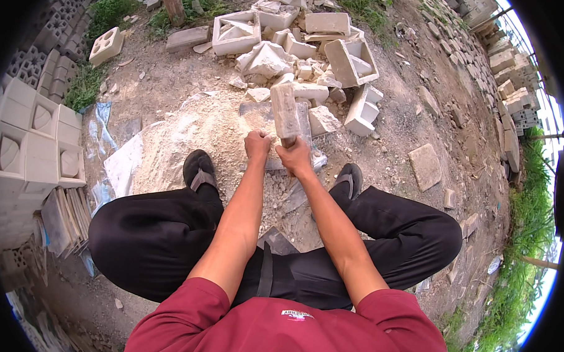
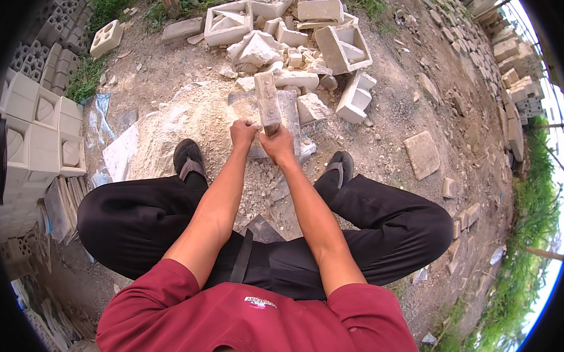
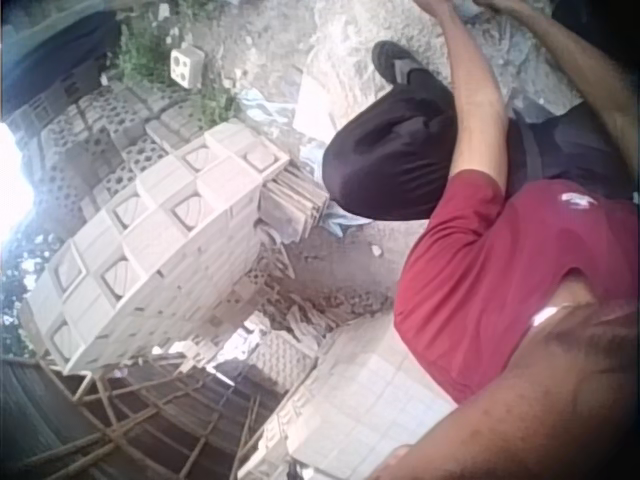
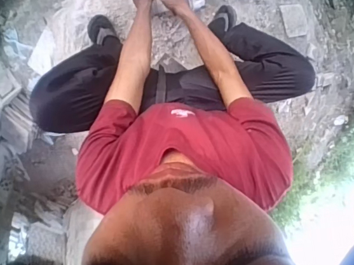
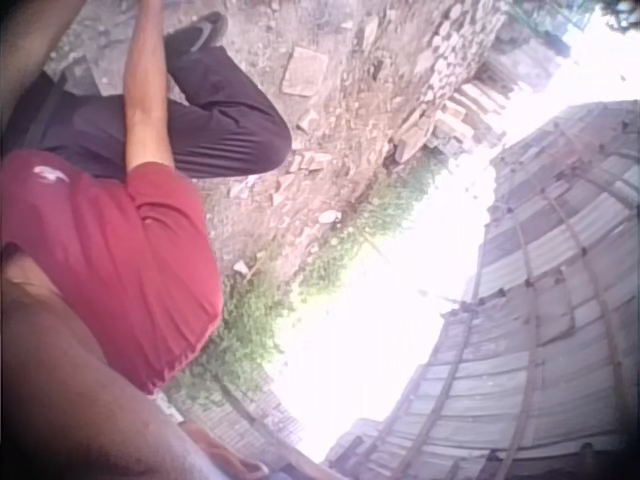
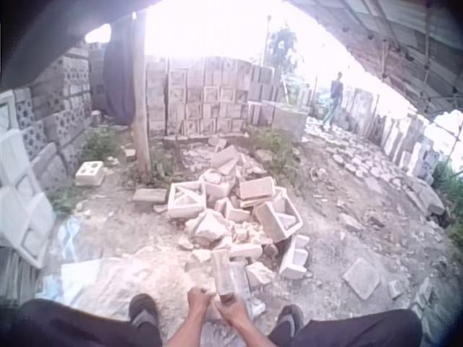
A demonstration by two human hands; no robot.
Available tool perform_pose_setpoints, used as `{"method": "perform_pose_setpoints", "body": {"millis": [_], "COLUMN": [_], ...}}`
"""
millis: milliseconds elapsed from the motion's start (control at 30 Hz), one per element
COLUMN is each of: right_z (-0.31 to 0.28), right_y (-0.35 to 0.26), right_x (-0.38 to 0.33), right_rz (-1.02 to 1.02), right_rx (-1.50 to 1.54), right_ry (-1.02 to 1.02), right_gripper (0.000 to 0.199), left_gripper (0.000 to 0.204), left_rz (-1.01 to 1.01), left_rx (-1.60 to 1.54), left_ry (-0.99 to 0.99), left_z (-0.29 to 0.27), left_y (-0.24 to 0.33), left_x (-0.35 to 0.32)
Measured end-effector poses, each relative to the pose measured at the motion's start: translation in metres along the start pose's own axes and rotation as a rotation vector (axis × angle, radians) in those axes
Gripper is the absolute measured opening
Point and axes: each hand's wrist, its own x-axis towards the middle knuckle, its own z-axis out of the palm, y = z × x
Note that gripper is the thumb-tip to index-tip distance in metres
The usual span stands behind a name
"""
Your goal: The person sits on the ground and uses a hammer to break apart concrete masonry units into smaller fragments.
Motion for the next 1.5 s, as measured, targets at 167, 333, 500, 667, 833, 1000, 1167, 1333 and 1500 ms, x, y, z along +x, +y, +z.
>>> {"method": "perform_pose_setpoints", "body": {"millis": [167,333,500,667,833,1000,1167,1333,1500], "right_z": [-0.007,-0.010,0.006,-0.006,-0.008,-0.002,-0.017,-0.013,0.000], "right_y": [0.063,0.023,0.019,0.056,0.003,0.043,0.036,0.002,0.057], "right_x": [0.011,0.015,-0.003,0.015,0.000,0.000,0.019,0.012,-0.001], "right_rz": [0.185,0.155,-0.003,0.138,0.089,-0.009,0.268,0.216,-0.107], "right_rx": [-0.201,0.019,0.014,-0.207,-0.057,-0.119,-0.212,0.169,-0.118], "right_ry": [-0.166,-0.097,-0.015,-0.146,-0.132,-0.052,-0.213,-0.167,-0.091], "right_gripper": [0.047,0.047,0.046,0.043,0.039,0.038,0.043,0.035,0.045], "left_gripper": [0.022,0.020,0.022,0.019,0.020,0.019,0.017,0.021,0.017], "left_rz": [0.026,0.036,0.052,0.168,0.105,0.116,0.301,0.153,0.137], "left_rx": [0.043,0.071,0.057,0.093,0.117,0.123,0.130,0.176,0.053], "left_ry": [-0.002,-0.005,0.035,0.000,0.074,-0.056,0.072,0.057,0.020], "left_z": [0.004,-0.002,-0.006,0.009,0.000,0.004,0.011,0.003,0.001], "left_y": [0.022,0.013,0.011,0.012,-0.009,0.017,-0.003,-0.002,0.010], "left_x": [0.000,-0.009,-0.020,-0.027,-0.021,-0.031,-0.019,-0.024,-0.029]}}
